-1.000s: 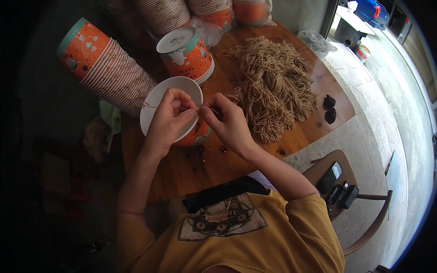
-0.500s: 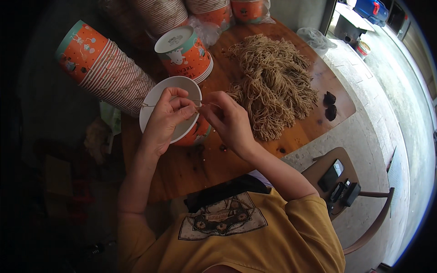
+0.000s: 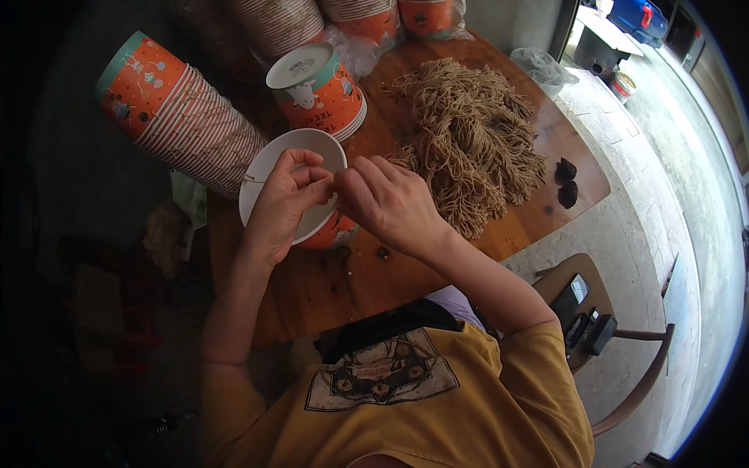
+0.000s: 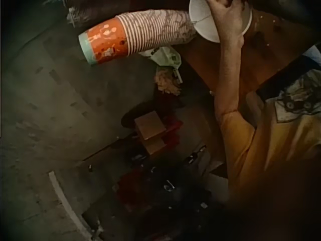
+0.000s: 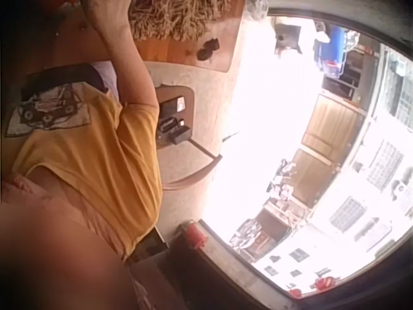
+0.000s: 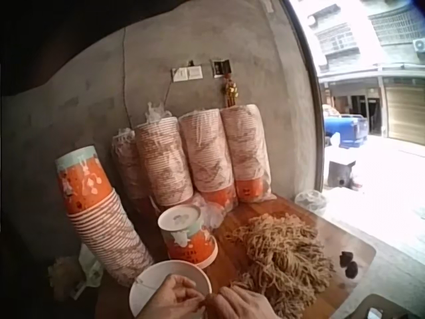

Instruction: Tying strings to paper bowls to create handles.

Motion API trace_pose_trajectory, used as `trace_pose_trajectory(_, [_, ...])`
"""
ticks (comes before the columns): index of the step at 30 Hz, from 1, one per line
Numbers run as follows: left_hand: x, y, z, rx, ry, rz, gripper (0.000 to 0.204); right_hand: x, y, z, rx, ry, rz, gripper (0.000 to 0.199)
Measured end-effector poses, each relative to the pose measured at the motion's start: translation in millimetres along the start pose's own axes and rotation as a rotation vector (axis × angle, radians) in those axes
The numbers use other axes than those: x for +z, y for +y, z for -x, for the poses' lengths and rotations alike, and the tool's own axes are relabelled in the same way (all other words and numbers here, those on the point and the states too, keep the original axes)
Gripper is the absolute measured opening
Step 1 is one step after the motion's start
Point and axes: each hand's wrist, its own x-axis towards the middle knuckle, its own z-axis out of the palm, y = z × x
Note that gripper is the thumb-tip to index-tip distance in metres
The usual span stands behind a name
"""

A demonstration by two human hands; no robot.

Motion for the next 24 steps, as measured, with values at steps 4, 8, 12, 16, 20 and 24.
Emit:
trace_pose_trajectory(4, [-2, -1, 2, -0.032, 0.009, 0.024, 0.031, 2, -7, -1, 0.494, -0.115, -0.501, 0.012])
trace_pose_trajectory(8, [-2, -1, 2, -0.052, 0.006, 0.032, 0.031, -3, -3, 5, 1.020, -0.215, -1.166, 0.009])
trace_pose_trajectory(12, [-1, -2, 1, -0.044, -0.002, 0.033, 0.031, 6, -6, 15, 0.932, -0.065, -1.126, 0.009])
trace_pose_trajectory(16, [-3, -1, 2, -0.030, 0.000, 0.017, 0.031, -1, -8, 10, 0.757, -0.143, -0.774, 0.010])
trace_pose_trajectory(20, [1, -1, 3, 0.004, 0.006, -0.040, 0.032, -4, -10, 5, 0.557, -0.110, -0.483, 0.012])
trace_pose_trajectory(24, [3, 0, 4, 0.038, -0.064, -0.084, 0.032, 0, -4, 7, 0.747, -0.144, -0.817, 0.012])
